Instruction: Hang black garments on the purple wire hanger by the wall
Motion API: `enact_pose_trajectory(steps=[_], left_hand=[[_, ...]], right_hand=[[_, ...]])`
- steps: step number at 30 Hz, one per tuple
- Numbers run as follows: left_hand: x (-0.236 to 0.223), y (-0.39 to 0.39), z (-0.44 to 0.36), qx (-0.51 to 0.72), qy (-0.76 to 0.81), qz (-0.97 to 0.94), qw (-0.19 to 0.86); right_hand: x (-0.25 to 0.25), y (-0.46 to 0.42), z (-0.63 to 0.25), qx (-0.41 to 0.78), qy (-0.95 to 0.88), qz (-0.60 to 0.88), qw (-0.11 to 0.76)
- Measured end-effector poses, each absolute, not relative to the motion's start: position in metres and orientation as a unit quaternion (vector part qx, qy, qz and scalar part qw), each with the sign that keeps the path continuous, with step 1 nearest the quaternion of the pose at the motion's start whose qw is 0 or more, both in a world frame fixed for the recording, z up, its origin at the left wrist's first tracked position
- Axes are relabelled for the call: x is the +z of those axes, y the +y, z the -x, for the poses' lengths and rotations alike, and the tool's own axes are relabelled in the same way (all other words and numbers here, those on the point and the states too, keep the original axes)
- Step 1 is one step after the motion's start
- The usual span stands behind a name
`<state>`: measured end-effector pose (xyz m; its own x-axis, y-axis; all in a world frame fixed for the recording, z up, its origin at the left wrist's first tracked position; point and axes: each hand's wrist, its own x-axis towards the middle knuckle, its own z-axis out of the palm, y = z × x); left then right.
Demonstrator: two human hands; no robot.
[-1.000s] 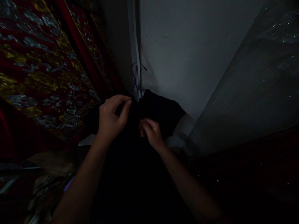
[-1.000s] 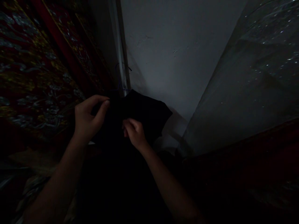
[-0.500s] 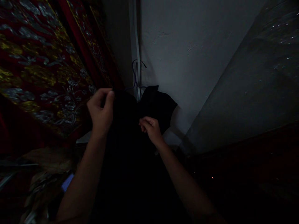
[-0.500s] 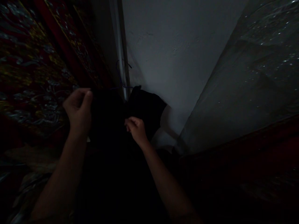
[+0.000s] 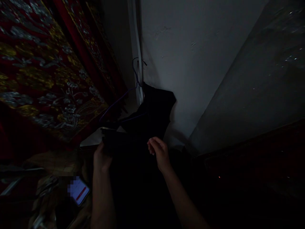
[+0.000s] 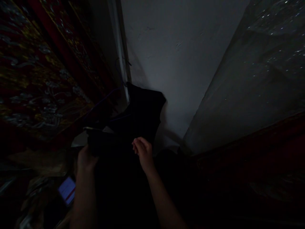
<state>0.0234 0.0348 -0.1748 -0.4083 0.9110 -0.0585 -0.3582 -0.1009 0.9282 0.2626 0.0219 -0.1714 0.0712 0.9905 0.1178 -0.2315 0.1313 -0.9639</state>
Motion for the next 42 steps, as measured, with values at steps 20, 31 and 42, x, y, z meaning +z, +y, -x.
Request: enact_pose_trajectory(steps=[20, 31, 42], left_hand=[[-0.152, 0.013, -0.120, 0.540, 0.436, -0.611, 0.380], [-0.142, 0.010, -0.053, 0.331, 0.495, -0.698, 0.399], [-0.099, 0.043, 0.033, 0.352, 0.600, -0.666, 0.269]], right_hand=[[-0.137, 0.025, -0.295, 0.472, -0.696, 0.355, 0.409], [-0.088, 0.124, -0.298, 0.344, -0.627, 0.387, 0.582], [-0.079, 0.123, -0.347, 0.278, -0.693, 0.403, 0.530]])
